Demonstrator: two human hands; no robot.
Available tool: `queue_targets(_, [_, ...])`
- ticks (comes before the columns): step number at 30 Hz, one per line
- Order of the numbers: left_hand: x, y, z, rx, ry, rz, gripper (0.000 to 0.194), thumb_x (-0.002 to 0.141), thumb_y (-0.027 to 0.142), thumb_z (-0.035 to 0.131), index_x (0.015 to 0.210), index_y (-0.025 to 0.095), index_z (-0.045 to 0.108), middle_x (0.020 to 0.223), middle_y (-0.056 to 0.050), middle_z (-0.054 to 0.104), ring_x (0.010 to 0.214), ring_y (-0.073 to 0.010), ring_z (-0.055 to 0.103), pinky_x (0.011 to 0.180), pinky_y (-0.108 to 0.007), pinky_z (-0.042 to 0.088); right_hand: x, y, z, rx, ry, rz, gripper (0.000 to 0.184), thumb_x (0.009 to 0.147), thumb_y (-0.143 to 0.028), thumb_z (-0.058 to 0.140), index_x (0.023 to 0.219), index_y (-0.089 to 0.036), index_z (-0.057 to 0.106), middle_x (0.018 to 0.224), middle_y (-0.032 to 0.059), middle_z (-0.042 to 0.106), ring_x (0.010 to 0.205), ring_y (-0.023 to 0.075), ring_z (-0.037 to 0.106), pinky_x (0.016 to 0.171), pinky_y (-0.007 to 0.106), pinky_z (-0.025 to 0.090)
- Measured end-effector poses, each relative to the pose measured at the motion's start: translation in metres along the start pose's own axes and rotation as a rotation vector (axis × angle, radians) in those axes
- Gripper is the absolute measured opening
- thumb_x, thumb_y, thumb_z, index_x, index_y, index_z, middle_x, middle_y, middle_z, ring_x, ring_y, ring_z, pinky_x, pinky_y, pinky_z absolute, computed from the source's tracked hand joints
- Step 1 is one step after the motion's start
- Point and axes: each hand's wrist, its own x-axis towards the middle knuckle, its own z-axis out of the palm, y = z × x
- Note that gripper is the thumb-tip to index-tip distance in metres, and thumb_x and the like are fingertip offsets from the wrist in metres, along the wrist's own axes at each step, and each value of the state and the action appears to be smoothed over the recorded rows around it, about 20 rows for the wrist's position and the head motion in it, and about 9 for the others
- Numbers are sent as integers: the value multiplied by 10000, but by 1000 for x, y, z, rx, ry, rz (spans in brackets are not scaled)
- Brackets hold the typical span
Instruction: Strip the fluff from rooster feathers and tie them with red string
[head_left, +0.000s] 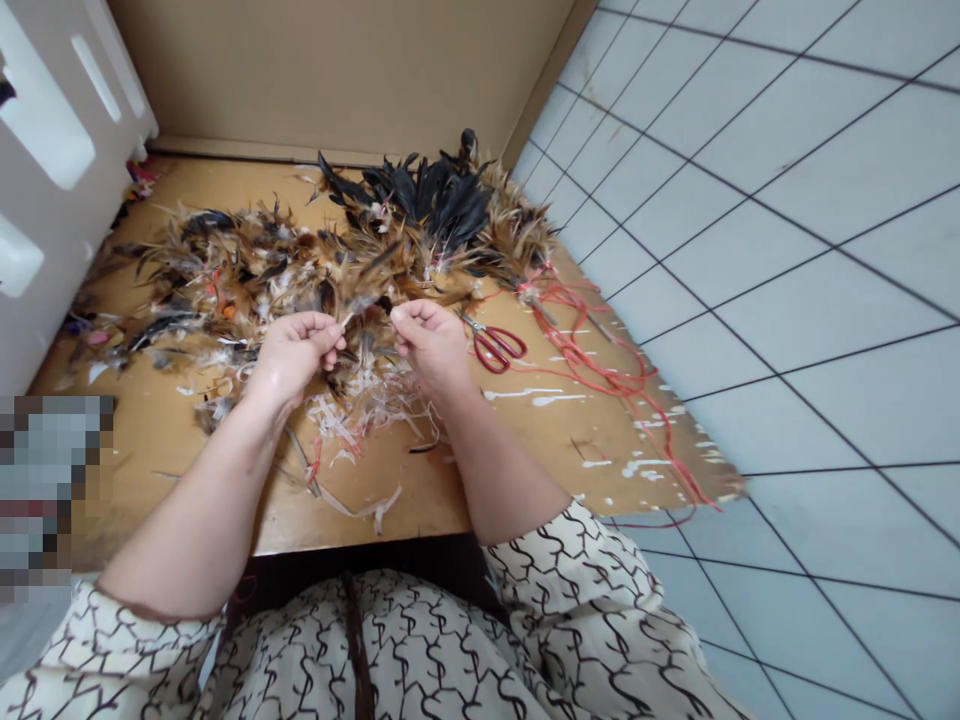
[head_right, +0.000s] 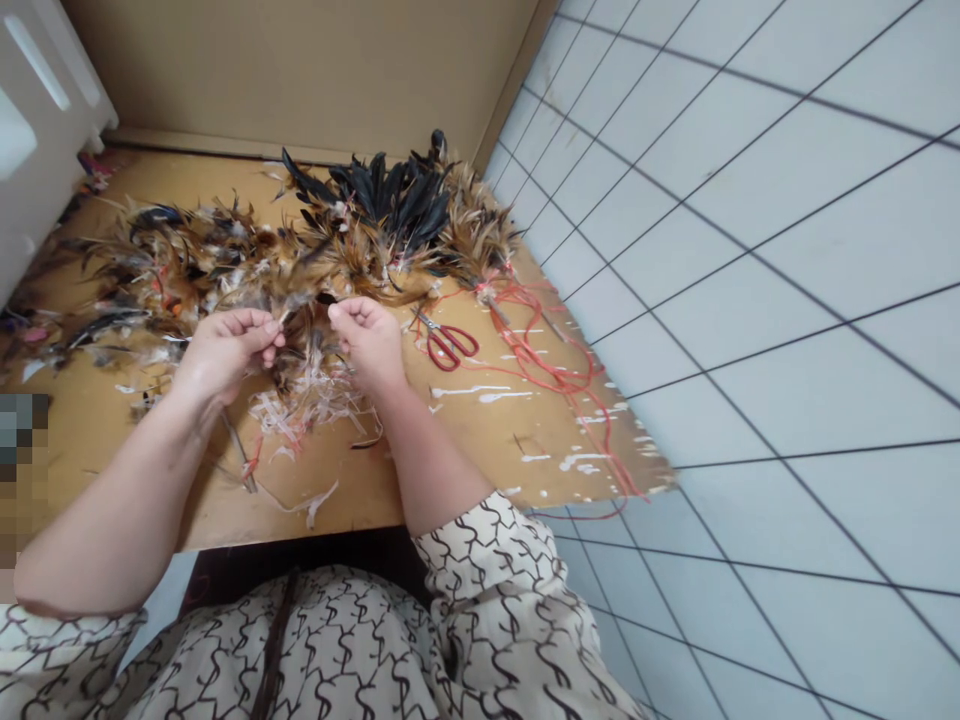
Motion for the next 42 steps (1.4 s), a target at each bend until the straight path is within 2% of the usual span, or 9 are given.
queue_targets(6, [1,2,0,-62,42,19,162,615,103,671,498,135,564,436,20,557,329,-37,400,368,-161,324,-3,-4,2,-552,-54,4,222,700,-283,618,560,-174,485,505,-57,449,495,62,381,515,216,315])
queue_targets(12, [-1,2,3,-68,19,-7,157,621,93,653,495,131,567,427,21,551,327,-35,397,363,-159,318,-7,2,10,-1031,-115,-16,255,736,-391,589,590,-185,549,577,-6,539,541,106,433,541,252,294])
queue_targets(15, [-1,2,3,-55,7,-9,156,621,94,658,499,130,568,432,18,552,331,-37,401,367,-161,317,-7,1,11,-1158,-132,22,233,739,-402,589,641,-191,600,620,16,591,583,131,492,559,260,315])
queue_targets(19, [-1,2,3,-41,11,-15,158,631,87,638,497,127,562,427,21,546,329,-34,394,369,-158,309,-8,-4,12,-1249,-146,72,145,745,-315,574,740,-200,663,683,21,651,655,142,563,591,246,360])
queue_targets(22, [-1,2,3,-31,7,-17,153,629,91,635,500,126,560,427,23,544,330,-34,395,373,-159,309,-9,-7,12,-1299,-172,104,173,755,-307,552,793,-208,689,733,27,684,709,150,599,612,241,385])
queue_targets(27, [-1,1,4,-28,0,-19,137,618,97,650,516,125,564,446,21,559,339,-34,404,379,-159,310,-10,-8,14,-1342,-190,111,229,762,-373,540,762,-206,697,734,50,687,727,174,606,610,260,383])
queue_targets(32, [-2,2,5,-33,10,-33,141,637,76,623,517,119,565,439,20,559,334,-31,402,375,-156,307,-7,-7,11,-1254,-153,109,148,719,-278,547,664,-190,652,627,15,613,611,128,524,552,241,329])
queue_targets(38, [-2,3,4,-43,22,-29,143,637,80,629,517,122,564,443,17,563,336,-36,402,380,-160,311,-2,-3,4,-884,-85,101,208,677,-224,532,490,-180,453,443,-59,377,477,73,342,499,223,255])
queue_targets(42, [-2,2,4,-36,29,-33,150,646,73,613,510,121,569,448,11,569,337,-36,397,382,-163,314,-3,-3,3,-585,-99,181,222,673,-228,533,489,-190,415,390,-82,345,403,59,309,454,215,242])
